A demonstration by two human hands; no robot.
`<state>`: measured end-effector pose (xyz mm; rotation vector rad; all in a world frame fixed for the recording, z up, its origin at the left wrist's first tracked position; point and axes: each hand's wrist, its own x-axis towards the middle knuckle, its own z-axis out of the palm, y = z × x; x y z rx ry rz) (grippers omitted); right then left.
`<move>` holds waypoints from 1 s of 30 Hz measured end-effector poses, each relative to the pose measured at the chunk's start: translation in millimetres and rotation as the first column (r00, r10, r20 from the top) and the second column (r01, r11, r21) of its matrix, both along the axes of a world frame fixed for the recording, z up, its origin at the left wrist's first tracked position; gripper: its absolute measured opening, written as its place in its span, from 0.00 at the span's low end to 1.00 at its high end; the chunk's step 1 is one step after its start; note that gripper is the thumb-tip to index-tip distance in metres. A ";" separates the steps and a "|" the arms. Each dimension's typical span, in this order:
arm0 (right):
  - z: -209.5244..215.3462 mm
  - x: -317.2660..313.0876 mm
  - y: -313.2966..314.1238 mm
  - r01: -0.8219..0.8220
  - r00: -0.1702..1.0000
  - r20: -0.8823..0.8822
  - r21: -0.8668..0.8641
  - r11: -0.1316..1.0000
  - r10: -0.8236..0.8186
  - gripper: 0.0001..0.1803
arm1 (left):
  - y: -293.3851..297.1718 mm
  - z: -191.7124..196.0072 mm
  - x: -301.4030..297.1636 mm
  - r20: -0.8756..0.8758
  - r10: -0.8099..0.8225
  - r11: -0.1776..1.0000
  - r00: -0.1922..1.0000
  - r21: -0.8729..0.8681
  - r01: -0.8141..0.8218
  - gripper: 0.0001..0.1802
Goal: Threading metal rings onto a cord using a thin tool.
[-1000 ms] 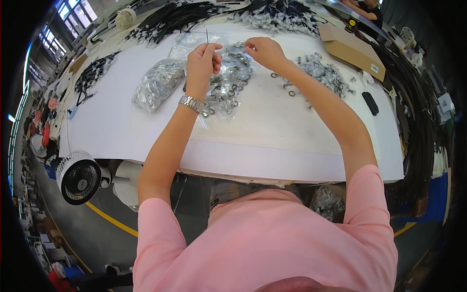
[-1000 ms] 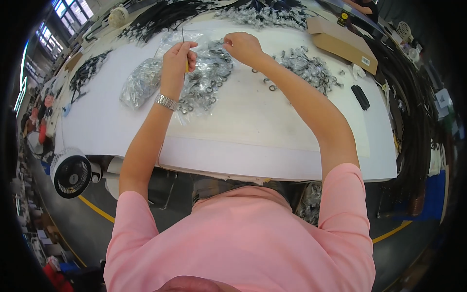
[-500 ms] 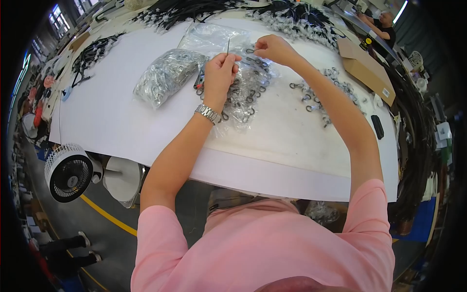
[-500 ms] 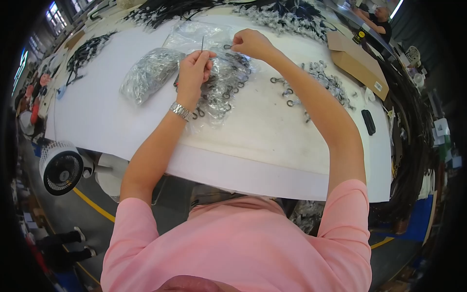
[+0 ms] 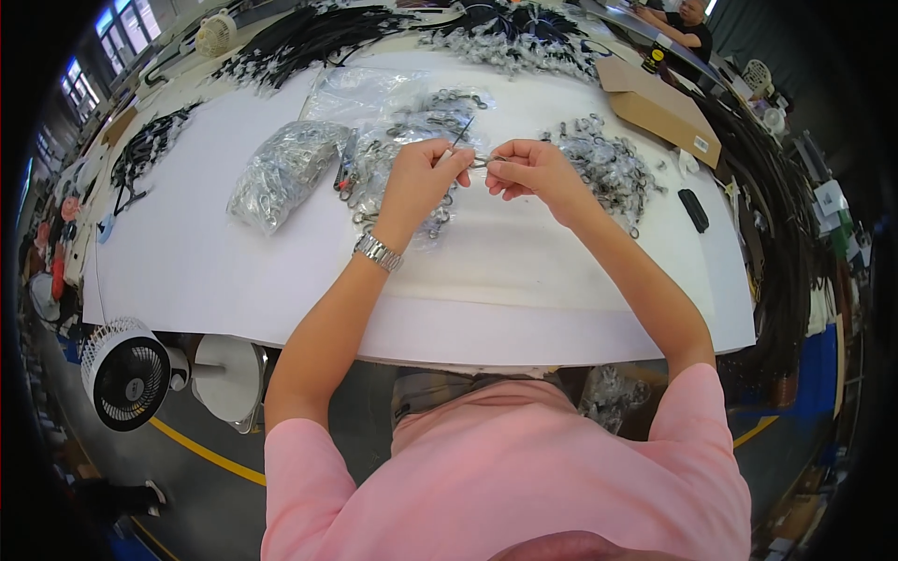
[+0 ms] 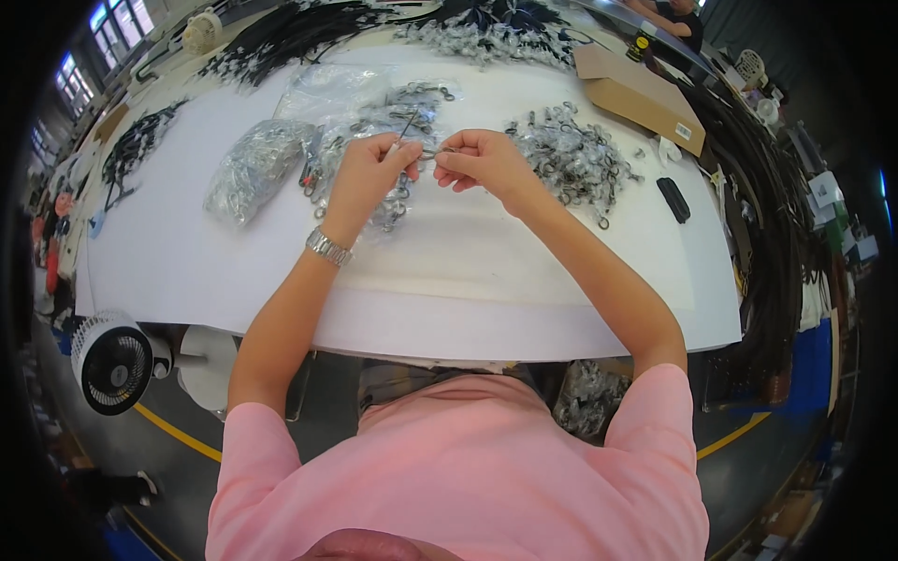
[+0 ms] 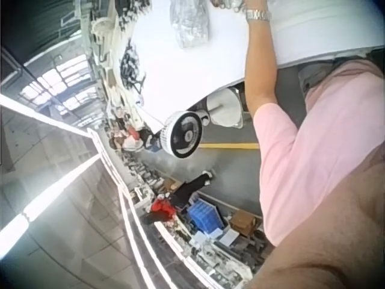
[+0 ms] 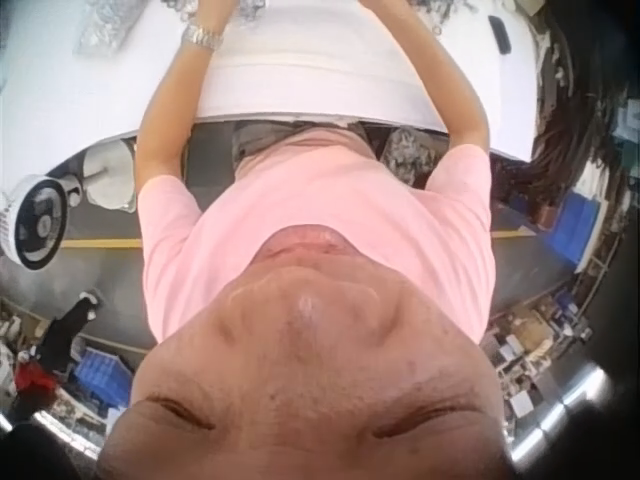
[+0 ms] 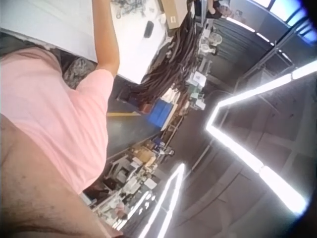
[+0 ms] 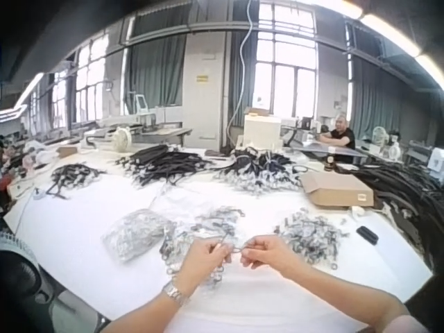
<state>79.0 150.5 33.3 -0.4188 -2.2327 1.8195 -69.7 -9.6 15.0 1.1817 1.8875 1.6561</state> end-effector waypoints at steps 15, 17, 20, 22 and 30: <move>-44.9 68.8 22.3 0.094 0.970 -0.198 -0.245 0.965 -0.144 0.12 | 31.1 0.9 68.6 0.274 -0.232 0.961 0.933 -0.087 0.264 0.14; -40.6 71.7 19.9 0.097 0.966 -0.212 -0.230 0.968 -0.148 0.11 | 33.4 -6.6 71.6 0.239 -0.196 0.972 0.951 -0.081 0.221 0.14; -40.2 72.2 19.7 0.101 0.972 -0.194 -0.183 0.978 -0.137 0.10 | 34.2 -8.4 73.9 0.199 -0.170 0.977 0.965 -0.091 0.191 0.13; -45.3 72.2 18.7 0.154 0.968 -0.133 -0.352 0.923 -0.212 0.11 | 34.2 -11.0 77.8 0.185 -0.155 0.979 0.970 -0.102 0.176 0.13; -44.6 74.2 13.2 0.252 0.935 -0.194 -0.221 0.942 -0.296 0.11 | 34.0 -13.4 83.3 0.174 -0.169 0.981 0.970 -0.064 0.183 0.13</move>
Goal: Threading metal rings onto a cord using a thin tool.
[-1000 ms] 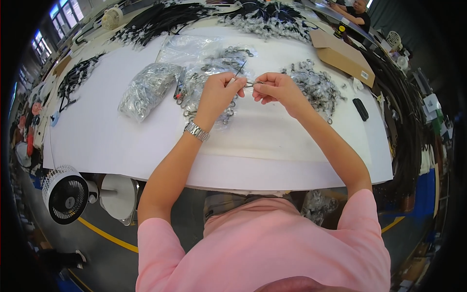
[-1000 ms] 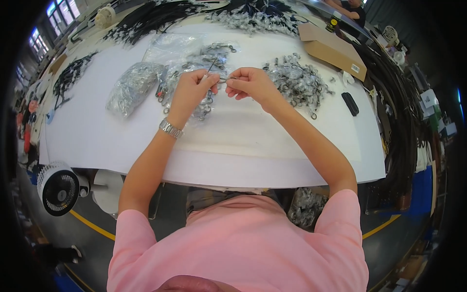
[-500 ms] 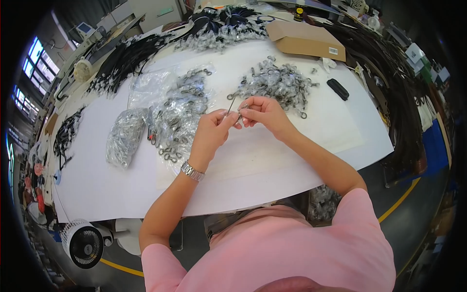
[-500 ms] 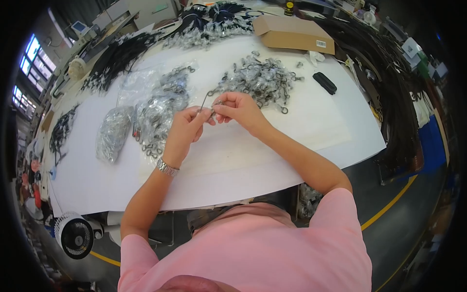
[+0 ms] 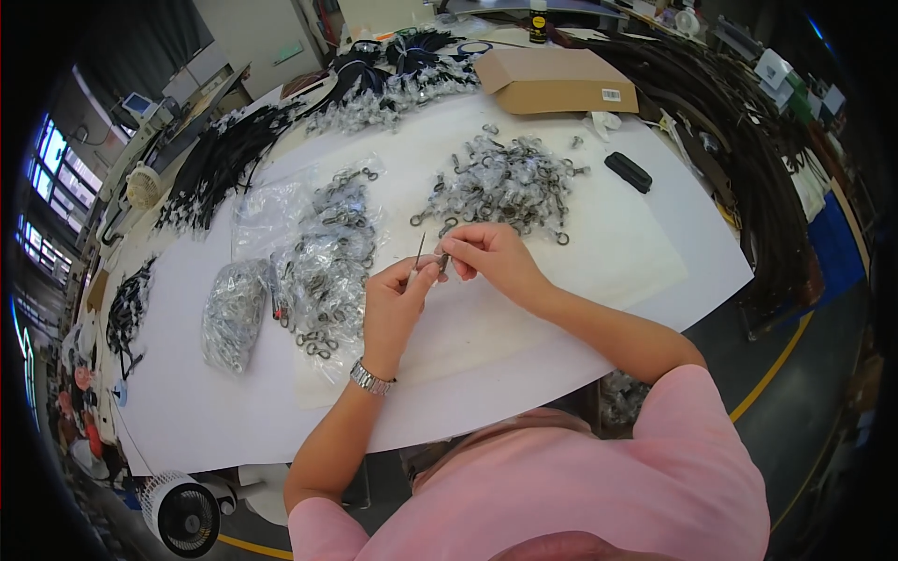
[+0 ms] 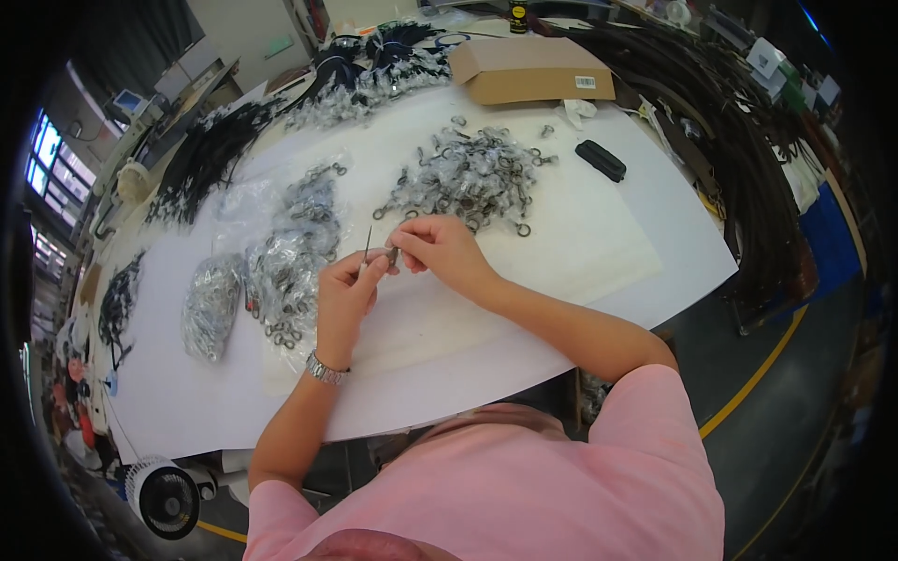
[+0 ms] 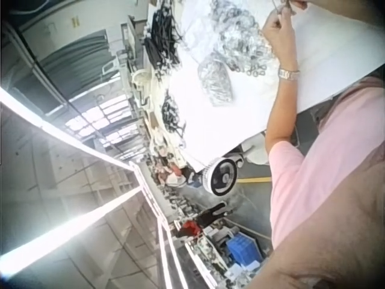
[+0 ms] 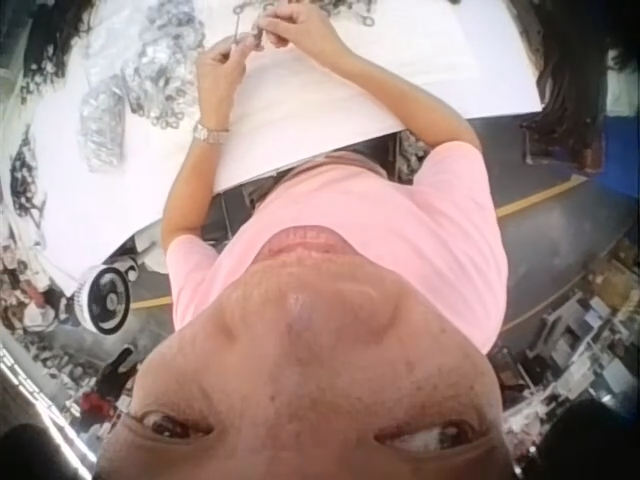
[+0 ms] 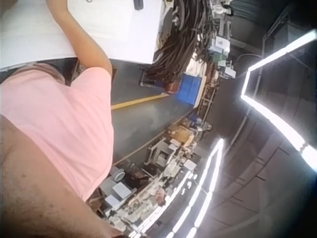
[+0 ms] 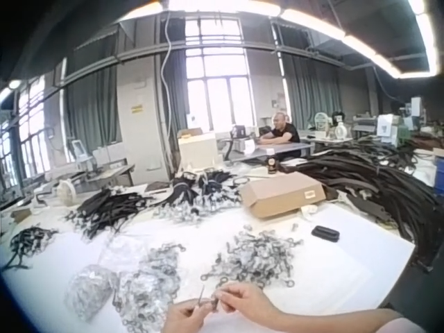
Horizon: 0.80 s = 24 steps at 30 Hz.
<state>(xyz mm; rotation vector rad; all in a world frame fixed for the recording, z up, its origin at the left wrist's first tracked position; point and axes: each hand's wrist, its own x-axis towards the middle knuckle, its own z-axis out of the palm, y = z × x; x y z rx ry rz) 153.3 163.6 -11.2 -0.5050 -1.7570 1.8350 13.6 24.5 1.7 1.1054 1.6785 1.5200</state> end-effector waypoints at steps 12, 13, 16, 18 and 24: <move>11.5 -0.7 -4.1 0.030 0.997 0.070 0.180 0.983 -0.044 0.15 | -5.5 -1.1 2.3 0.227 -0.093 0.995 0.969 0.004 0.095 0.11; 14.3 -0.2 -5.1 0.015 0.995 0.093 0.229 0.973 -0.037 0.16 | -6.0 -1.6 2.9 0.231 -0.092 0.996 0.969 0.004 0.093 0.11; 20.0 -0.6 -10.0 0.081 0.996 0.023 0.170 0.982 -0.086 0.15 | -6.0 -1.3 3.3 0.240 -0.087 0.996 0.967 0.030 0.082 0.11; 23.0 -2.1 -13.5 0.094 0.995 0.005 0.159 0.983 -0.096 0.14 | -6.7 -0.8 3.7 0.236 -0.062 0.998 0.970 0.038 0.054 0.11; 22.2 6.7 -12.3 0.173 0.977 0.049 0.399 0.900 -0.210 0.09 | -5.7 4.3 8.7 0.344 -0.139 0.990 0.929 0.031 0.137 0.12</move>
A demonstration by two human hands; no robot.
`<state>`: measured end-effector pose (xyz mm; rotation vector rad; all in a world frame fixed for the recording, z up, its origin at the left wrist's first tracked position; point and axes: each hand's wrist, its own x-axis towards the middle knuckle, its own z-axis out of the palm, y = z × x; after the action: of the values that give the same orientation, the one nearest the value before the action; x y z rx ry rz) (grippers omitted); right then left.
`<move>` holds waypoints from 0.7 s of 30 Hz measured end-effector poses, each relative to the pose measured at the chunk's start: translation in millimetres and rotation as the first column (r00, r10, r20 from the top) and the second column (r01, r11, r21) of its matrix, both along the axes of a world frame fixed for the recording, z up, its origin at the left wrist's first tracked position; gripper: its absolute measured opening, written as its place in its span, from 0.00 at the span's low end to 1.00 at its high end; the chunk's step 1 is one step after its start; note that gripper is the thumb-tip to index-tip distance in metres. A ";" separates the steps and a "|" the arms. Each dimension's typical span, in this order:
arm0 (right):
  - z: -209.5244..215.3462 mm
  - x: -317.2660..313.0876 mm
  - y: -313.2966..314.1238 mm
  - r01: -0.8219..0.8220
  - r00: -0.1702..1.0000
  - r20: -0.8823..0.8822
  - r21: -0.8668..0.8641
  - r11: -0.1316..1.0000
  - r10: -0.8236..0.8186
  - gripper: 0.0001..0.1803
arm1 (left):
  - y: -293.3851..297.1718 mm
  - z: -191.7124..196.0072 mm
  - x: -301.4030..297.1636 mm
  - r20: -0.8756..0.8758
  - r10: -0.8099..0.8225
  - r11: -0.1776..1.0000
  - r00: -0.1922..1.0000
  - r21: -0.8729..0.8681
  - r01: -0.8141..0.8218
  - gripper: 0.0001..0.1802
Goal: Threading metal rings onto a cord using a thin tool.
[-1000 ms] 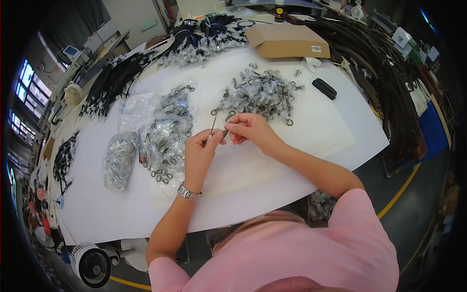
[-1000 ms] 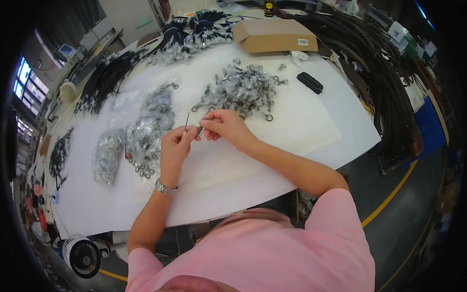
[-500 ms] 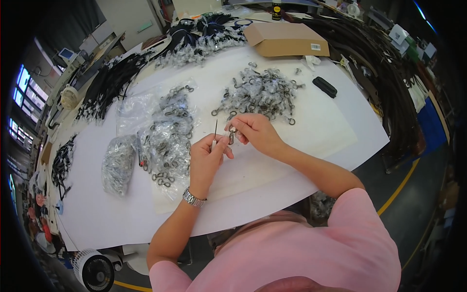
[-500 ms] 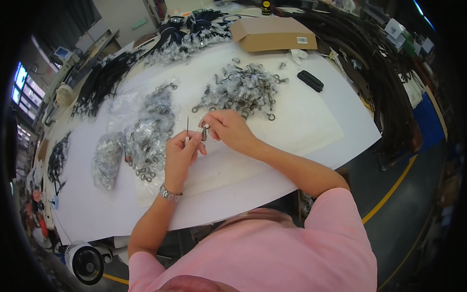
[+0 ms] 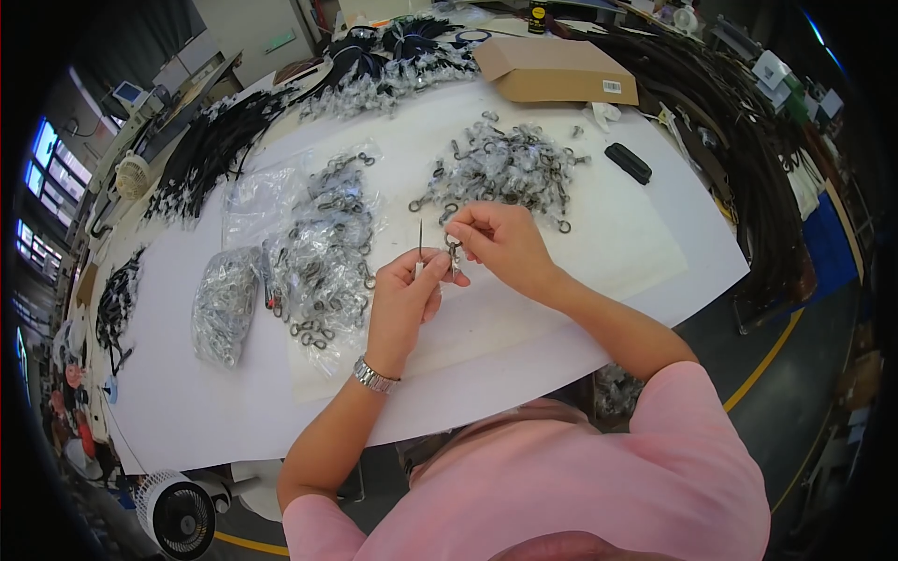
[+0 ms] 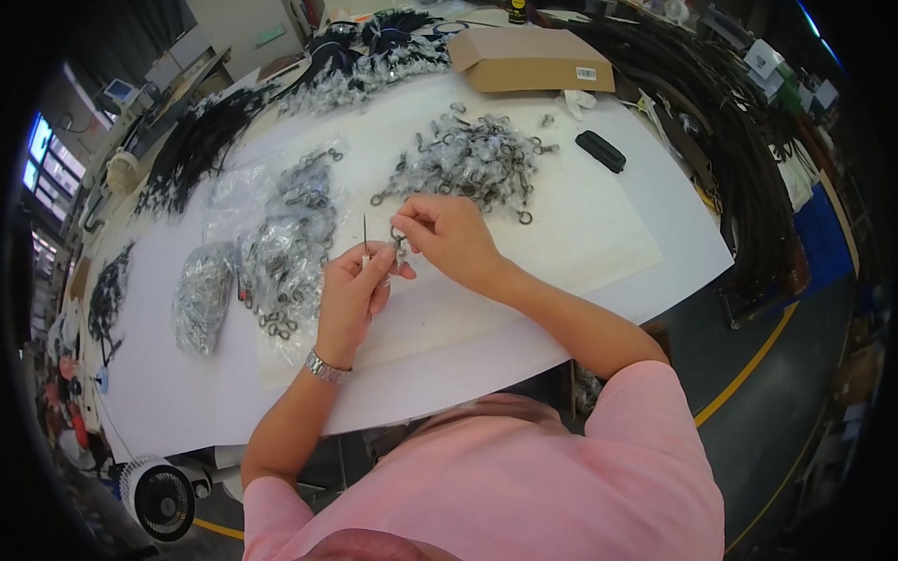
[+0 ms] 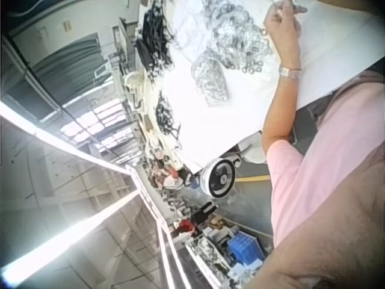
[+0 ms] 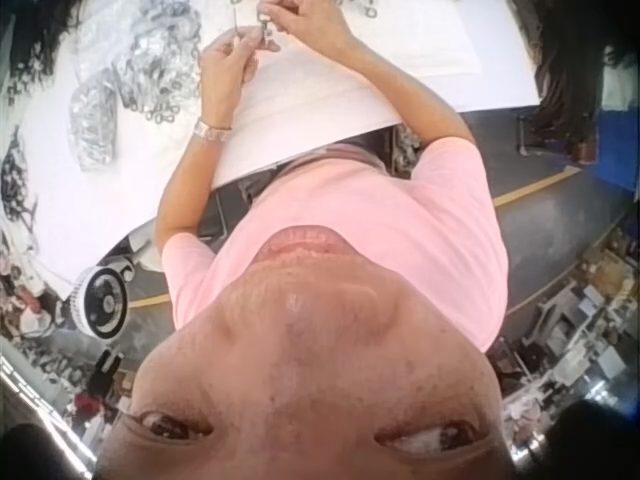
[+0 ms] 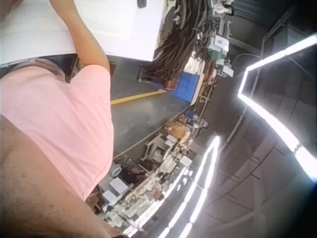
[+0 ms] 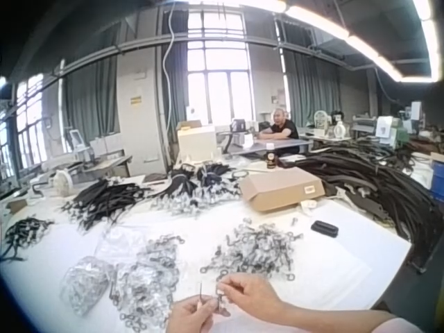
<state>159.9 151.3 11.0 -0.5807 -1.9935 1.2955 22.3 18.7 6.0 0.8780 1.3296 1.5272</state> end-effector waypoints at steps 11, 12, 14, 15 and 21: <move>8.1 5.7 9.4 -0.023 0.999 -0.036 -0.033 0.999 0.022 0.11 | -3.6 -3.0 0.2 0.100 -0.166 0.984 0.981 -0.041 0.171 0.14; 13.3 7.2 14.4 -0.043 0.996 -0.088 -0.173 0.984 0.028 0.12 | -0.1 -2.5 -0.8 0.097 -0.166 0.986 0.981 -0.013 0.168 0.14; 10.8 -0.3 8.9 -0.088 0.990 -0.131 -0.318 0.944 0.048 0.14 | 0.3 -5.0 -1.2 0.097 -0.118 0.993 0.988 -0.006 0.119 0.14; 8.7 -3.6 2.9 -0.110 0.988 -0.138 -0.347 0.932 0.065 0.15 | 2.8 -7.4 -1.7 0.063 -0.079 0.997 0.995 0.018 0.078 0.14; -22.8 -15.9 -17.5 -0.161 0.986 -0.114 -0.528 0.833 0.119 0.21 | -4.3 -5.8 -8.2 0.026 -0.050 0.999 0.998 0.023 0.050 0.11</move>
<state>144.1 133.8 -11.9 -0.6336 -1.6211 1.9636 14.1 14.5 0.2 0.8954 1.2648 1.5125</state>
